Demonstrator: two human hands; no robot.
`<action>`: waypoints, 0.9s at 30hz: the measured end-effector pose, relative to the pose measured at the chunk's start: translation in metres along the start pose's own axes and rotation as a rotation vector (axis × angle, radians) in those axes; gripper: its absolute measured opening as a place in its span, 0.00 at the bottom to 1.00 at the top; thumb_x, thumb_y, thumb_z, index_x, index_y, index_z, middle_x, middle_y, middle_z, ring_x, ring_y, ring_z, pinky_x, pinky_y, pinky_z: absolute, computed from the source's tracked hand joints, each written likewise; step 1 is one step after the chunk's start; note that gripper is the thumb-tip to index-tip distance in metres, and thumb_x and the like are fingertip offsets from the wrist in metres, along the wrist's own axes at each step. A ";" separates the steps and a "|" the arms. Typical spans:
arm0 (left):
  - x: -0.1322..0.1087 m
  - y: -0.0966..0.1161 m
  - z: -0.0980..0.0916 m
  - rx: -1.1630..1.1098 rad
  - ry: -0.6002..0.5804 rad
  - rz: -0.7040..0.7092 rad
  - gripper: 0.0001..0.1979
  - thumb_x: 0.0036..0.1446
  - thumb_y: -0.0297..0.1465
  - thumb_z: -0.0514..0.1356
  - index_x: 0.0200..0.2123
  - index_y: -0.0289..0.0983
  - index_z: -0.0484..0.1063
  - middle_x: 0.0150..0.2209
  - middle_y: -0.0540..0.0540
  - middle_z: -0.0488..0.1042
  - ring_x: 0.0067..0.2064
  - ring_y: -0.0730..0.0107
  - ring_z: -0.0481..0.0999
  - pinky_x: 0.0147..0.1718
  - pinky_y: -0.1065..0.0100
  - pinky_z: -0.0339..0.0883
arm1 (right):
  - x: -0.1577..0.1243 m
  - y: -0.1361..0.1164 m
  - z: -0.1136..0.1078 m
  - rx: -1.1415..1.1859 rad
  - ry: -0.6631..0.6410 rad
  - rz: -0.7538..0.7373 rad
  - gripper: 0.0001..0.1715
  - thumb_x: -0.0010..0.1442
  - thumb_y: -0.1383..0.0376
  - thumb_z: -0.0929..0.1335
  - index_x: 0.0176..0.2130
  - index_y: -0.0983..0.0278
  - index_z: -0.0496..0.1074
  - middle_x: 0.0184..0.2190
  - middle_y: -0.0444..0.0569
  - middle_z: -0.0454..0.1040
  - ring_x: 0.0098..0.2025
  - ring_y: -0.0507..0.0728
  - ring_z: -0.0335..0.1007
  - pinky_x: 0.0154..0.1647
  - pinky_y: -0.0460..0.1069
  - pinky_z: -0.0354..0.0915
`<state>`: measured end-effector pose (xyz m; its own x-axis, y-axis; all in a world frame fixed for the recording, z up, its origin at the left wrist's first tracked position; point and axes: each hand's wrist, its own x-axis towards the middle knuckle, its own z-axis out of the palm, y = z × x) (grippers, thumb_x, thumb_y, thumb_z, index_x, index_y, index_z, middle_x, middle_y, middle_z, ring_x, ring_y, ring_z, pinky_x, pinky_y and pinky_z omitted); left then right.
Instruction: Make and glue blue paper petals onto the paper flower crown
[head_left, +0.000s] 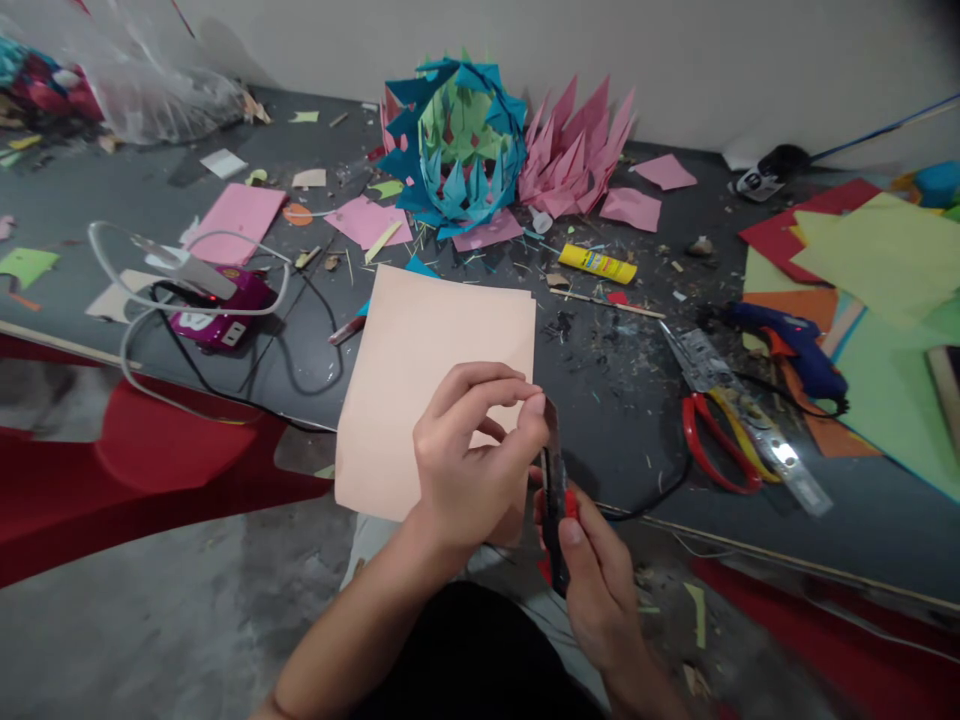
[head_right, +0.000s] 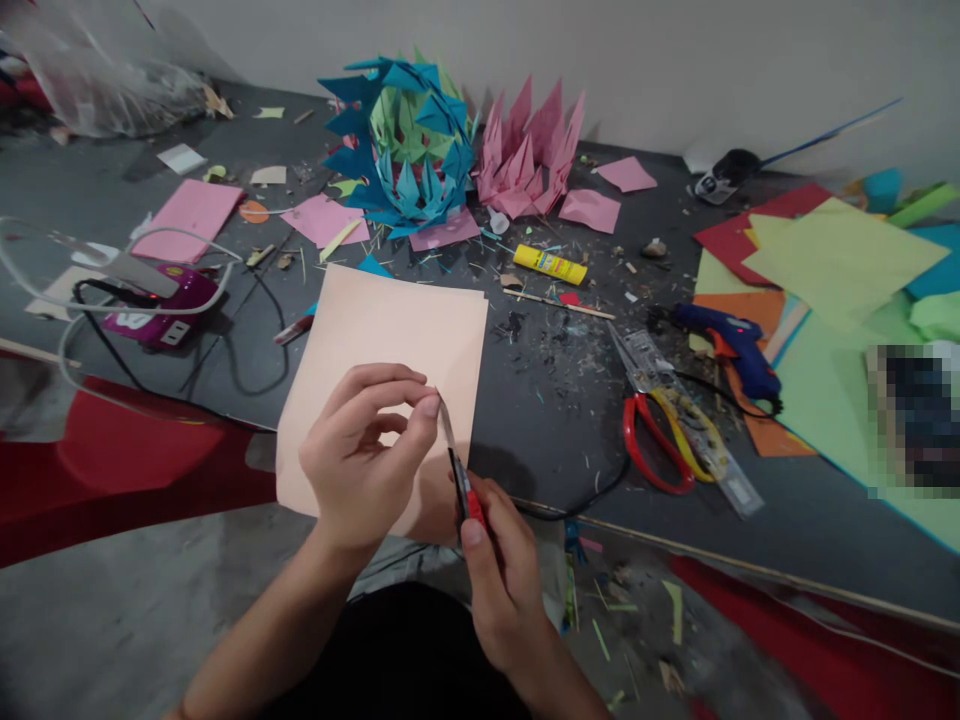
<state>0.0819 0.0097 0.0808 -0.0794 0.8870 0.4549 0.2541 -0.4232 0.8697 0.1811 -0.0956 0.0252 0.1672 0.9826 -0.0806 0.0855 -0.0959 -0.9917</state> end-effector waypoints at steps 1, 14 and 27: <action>0.000 0.001 0.000 -0.036 0.000 -0.052 0.03 0.50 0.23 0.60 0.28 0.36 0.73 0.31 0.48 0.72 0.31 0.77 0.72 0.17 0.82 0.67 | 0.000 0.000 0.001 0.001 0.004 -0.001 0.19 0.63 0.60 0.60 0.50 0.60 0.70 0.45 0.52 0.73 0.46 0.59 0.69 0.43 0.52 0.68; -0.003 0.000 0.004 -0.558 -0.080 -0.619 0.06 0.49 0.31 0.61 0.23 0.36 0.71 0.31 0.47 0.70 0.25 0.79 0.67 0.12 0.81 0.62 | -0.002 0.001 0.001 0.044 0.044 0.012 0.19 0.63 0.59 0.60 0.50 0.60 0.70 0.46 0.51 0.74 0.49 0.60 0.69 0.49 0.55 0.65; -0.010 0.004 0.011 -0.687 -0.027 -0.770 0.07 0.48 0.35 0.60 0.26 0.37 0.70 0.22 0.51 0.66 0.19 0.82 0.62 0.11 0.80 0.59 | -0.002 0.001 0.002 0.039 0.073 -0.002 0.17 0.62 0.58 0.61 0.47 0.59 0.72 0.45 0.49 0.75 0.49 0.59 0.69 0.49 0.54 0.65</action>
<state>0.0941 0.0008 0.0774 0.0366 0.9625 -0.2689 -0.4629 0.2548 0.8490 0.1787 -0.0973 0.0246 0.2380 0.9685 -0.0730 0.0474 -0.0867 -0.9951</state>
